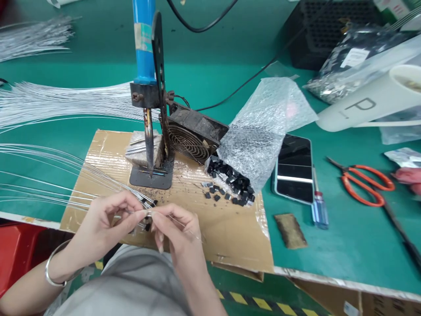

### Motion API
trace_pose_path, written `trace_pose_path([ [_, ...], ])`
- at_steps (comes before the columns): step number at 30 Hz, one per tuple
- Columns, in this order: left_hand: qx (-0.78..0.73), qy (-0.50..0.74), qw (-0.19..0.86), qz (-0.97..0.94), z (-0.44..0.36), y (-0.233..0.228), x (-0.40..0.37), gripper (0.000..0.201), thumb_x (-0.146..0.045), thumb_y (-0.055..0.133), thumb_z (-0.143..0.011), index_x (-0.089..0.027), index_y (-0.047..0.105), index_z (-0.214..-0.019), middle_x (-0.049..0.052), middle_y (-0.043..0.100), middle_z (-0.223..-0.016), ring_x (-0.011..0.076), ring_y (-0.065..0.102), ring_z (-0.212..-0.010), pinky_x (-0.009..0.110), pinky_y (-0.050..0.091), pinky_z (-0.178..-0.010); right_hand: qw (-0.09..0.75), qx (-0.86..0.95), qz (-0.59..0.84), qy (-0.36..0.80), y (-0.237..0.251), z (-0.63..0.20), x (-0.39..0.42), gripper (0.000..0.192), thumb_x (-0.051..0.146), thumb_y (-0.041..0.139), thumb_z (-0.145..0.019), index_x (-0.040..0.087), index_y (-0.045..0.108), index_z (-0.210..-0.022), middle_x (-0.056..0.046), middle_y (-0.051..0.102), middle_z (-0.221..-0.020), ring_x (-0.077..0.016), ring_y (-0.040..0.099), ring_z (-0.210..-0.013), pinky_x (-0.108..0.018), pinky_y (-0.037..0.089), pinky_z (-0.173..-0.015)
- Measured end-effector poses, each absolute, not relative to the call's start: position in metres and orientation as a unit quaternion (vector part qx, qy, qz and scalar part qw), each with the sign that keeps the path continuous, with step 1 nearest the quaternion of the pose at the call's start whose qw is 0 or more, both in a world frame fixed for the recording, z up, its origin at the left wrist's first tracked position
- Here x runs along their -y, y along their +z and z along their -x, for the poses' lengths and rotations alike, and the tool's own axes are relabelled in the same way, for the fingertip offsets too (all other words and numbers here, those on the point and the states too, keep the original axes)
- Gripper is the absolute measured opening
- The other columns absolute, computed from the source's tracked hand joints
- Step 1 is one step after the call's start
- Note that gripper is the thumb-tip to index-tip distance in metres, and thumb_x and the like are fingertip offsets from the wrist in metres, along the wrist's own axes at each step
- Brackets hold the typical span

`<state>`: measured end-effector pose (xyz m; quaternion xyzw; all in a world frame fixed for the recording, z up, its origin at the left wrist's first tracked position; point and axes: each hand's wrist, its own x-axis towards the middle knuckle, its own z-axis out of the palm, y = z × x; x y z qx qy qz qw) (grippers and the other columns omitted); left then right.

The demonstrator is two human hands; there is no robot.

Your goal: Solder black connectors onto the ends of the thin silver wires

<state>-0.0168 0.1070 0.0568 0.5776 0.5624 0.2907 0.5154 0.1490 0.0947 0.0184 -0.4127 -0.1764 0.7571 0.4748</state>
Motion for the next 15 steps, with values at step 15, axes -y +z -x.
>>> trace_pose_path([
  [15, -0.573, 0.346, 0.451, -0.590, 0.009, 0.044, -0.099, 0.017, -0.026, 0.063, -0.096, -0.019, 0.067, -0.082, 0.001, 0.067, -0.067, 0.0119, 0.057, -0.057, 0.022, 0.043, -0.050, 0.517, 0.137, 0.421, 0.732, 0.018, -0.137, -0.089, 0.019, 0.040, 0.091, -0.072, 0.022, 0.084, -0.074, 0.003, 0.058, -0.055, -0.0031, 0.040, -0.042, -0.012, 0.034, -0.035],
])
